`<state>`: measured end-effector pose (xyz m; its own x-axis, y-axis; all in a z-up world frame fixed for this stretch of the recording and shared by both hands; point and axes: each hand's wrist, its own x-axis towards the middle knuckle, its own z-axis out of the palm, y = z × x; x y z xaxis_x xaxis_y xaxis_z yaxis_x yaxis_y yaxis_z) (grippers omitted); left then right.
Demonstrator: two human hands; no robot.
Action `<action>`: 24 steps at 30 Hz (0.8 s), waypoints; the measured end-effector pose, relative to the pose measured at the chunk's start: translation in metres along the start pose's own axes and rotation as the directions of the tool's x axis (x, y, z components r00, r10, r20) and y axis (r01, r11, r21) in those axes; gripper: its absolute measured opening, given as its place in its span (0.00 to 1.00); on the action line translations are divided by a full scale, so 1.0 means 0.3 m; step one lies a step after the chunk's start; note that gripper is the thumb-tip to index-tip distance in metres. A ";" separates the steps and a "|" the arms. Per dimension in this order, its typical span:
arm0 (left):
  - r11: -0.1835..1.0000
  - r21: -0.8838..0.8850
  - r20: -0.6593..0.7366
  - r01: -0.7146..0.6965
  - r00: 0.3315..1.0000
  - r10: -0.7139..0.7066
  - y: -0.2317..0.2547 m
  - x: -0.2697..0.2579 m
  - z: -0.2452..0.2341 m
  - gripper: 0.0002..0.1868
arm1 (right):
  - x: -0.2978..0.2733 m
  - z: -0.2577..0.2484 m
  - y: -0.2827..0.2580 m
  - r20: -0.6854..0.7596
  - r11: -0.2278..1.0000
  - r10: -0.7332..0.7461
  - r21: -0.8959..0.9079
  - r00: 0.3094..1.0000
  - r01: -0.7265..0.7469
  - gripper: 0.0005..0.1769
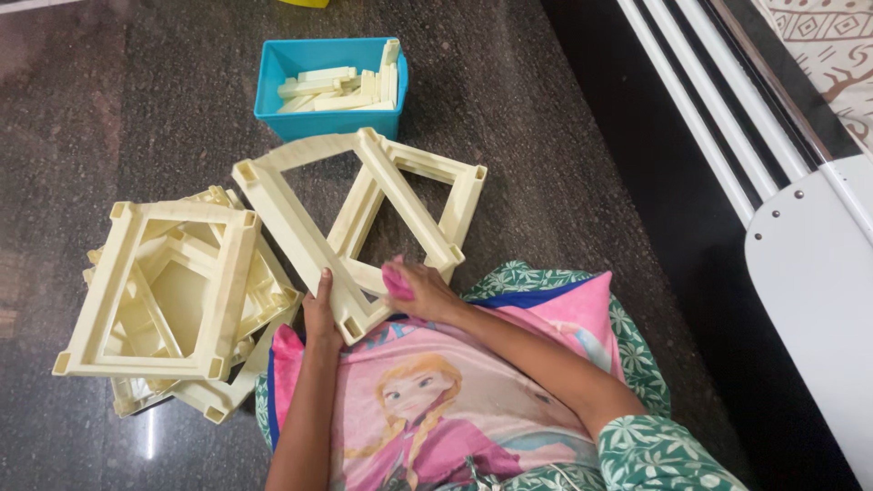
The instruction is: The person sits on the floor and wipes several cream-colored plastic frames with a pink cloth. They handle the frames one at a time, turning them over to wipe different sides, then place them into a blue bin.
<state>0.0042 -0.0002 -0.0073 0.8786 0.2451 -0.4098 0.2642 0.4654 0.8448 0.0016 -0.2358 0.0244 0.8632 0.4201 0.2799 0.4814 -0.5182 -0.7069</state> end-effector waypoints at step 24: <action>0.980 -0.022 -0.006 0.200 0.980 -0.200 -0.009 0.015 -0.007 0.34 | -0.009 -0.115 -0.031 0.379 0.962 0.255 -0.195 0.890 -0.193 0.34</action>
<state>0.0065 0.0013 -0.0121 0.8056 0.1519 -0.5726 0.4258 0.5235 0.7380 0.0000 -0.2578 0.0527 0.8333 0.5236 -0.1773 0.3259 -0.7244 -0.6074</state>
